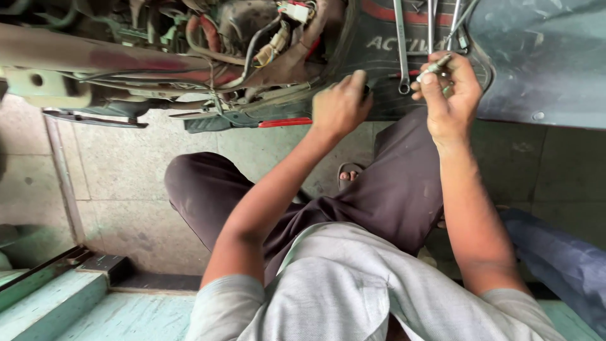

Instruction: The person works on the internal components of a scooter, first by reaching into the engine compartment to handle wires and then by holding and cleaning a small metal spark plug.

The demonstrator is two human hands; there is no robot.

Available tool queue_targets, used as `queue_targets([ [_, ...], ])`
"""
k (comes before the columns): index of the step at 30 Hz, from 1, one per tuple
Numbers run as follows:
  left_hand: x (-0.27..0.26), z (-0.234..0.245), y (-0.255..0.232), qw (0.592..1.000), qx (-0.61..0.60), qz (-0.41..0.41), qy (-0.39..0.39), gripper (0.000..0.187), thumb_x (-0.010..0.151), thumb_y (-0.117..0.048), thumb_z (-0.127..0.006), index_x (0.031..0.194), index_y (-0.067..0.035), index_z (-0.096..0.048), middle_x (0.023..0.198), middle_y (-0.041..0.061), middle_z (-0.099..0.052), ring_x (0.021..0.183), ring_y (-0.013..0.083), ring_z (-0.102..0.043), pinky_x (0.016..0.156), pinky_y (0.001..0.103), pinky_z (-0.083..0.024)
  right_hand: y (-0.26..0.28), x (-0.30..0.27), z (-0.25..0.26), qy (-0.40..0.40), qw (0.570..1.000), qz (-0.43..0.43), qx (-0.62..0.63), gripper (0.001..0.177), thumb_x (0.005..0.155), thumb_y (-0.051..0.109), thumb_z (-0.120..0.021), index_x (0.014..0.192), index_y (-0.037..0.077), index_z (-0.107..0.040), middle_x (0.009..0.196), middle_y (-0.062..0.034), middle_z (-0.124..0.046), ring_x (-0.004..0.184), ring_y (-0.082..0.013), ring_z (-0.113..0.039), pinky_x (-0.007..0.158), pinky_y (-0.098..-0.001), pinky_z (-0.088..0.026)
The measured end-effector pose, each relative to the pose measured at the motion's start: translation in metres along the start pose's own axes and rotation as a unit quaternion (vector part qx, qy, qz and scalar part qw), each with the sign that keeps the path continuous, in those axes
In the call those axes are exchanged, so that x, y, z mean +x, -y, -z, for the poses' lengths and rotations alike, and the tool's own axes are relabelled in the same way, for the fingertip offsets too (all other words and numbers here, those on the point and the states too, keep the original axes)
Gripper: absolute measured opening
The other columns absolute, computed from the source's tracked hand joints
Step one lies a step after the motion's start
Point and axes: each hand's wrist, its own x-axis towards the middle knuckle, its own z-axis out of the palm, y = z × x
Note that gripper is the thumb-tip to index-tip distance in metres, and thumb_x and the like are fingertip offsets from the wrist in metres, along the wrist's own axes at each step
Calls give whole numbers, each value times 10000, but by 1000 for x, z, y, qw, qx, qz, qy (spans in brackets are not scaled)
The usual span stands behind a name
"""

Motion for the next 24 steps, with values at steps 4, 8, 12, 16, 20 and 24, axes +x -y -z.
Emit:
queue_targets([
  [4, -19, 43, -12, 986, -165, 40, -3, 303, 885, -304, -737, 1132, -153, -650, 1046, 53, -740, 944, 306, -729, 751, 431, -565, 0, 3, 0, 35, 997, -14, -66, 314, 1084, 153, -703, 1320, -1, -565, 1127, -65, -702, 953, -138, -722, 778, -258, -591],
  [8, -30, 59, -24, 977, -208, 35, -19, 345, 867, -284, -765, 1167, -144, -669, 1099, 63, -733, 996, 312, -728, 812, 404, -576, -3, -1, -2, 50, 995, 6, -84, 325, 1082, 134, -727, 1325, -15, -571, 1141, -84, -712, 997, -152, -722, 794, -258, -576],
  [12, -23, 61, -31, 966, -240, 94, -18, 349, 875, -310, -750, 1143, -96, -685, 997, 79, -760, 883, 273, -756, 737, 385, -595, -10, -12, -1, -7, 997, 70, -41, 248, 1113, 79, -690, 1302, -22, -566, 1077, -94, -698, 884, -142, -681, 761, -264, -554],
  [16, -9, 52, -29, 923, -326, 201, 24, 363, 890, -355, -737, 1089, -54, -704, 806, 78, -771, 686, 193, -765, 623, 334, -605, -9, -21, 14, -176, 974, 121, 78, 251, 1078, 83, -623, 1315, 19, -569, 1059, -97, -680, 704, -158, -624, 627, -295, -532],
  [20, -1, 33, -25, 951, -278, 131, -29, 325, 933, -331, -764, 1041, -27, -727, 784, 87, -770, 709, 158, -761, 662, 310, -586, -11, -24, 33, -328, 916, 109, 205, 257, 1057, 105, -610, 1300, 39, -560, 1011, -120, -677, 685, -203, -602, 613, -339, -505],
  [24, 10, 21, -44, 934, -339, 113, 6, 337, 947, -348, -718, 1041, -25, -694, 790, 105, -765, 693, 196, -750, 633, 383, -592, -9, -32, 41, -330, 919, 113, 182, 261, 1064, 112, -609, 1313, 56, -555, 1007, -124, -680, 697, -199, -608, 627, -337, -513],
])
